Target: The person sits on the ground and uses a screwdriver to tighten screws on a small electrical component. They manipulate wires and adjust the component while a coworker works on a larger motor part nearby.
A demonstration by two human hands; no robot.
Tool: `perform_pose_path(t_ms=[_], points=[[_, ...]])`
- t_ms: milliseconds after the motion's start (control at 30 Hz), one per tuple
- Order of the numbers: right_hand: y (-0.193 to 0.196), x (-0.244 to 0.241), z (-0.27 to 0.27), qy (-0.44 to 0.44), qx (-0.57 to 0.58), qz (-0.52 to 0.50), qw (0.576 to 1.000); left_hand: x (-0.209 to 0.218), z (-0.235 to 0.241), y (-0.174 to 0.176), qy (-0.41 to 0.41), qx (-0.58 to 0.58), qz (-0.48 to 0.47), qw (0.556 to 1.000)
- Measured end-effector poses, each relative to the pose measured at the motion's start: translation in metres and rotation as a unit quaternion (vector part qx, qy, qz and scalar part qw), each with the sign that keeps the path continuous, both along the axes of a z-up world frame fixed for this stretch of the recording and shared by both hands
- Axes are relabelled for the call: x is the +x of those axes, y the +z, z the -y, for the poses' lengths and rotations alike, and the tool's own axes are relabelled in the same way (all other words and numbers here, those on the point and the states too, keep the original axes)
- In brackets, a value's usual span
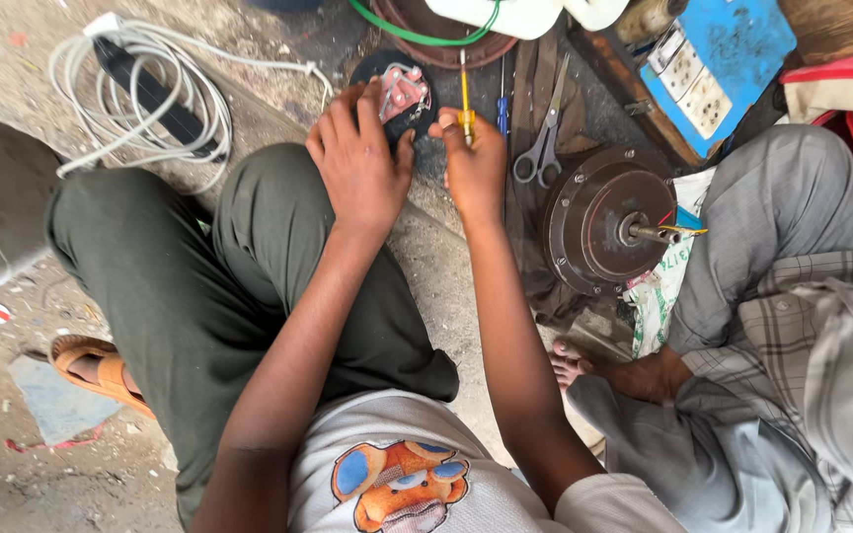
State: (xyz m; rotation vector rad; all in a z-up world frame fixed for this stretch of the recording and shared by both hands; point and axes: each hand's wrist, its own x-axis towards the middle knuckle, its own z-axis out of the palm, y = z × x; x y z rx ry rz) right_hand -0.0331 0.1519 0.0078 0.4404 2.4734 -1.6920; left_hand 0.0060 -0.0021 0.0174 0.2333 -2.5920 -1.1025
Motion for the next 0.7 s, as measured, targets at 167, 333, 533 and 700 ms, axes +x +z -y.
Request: perform_pose_path(t_ms=[167, 333, 533, 700], points=[[-0.002, 0.002, -0.002, -0.035, -0.156, 0.075, 0.984, 0.008, 0.005, 0.007, -0.002, 0.047, -0.014, 0.999], [0.022, 0.029, 0.009, -0.037, -0.267, 0.102, 0.958, 0.035, 0.026, 0.03, -0.048, 0.104, -0.074, 0.991], [0.055, 0.059, 0.05, -0.019, -0.309, 0.054, 0.949, 0.063, 0.057, 0.048, -0.041, 0.196, -0.099, 0.975], [0.1, 0.069, 0.069, -0.038, -0.354, -0.036, 0.934, 0.071, 0.063, 0.072, -0.012, 0.413, -0.153, 0.898]])
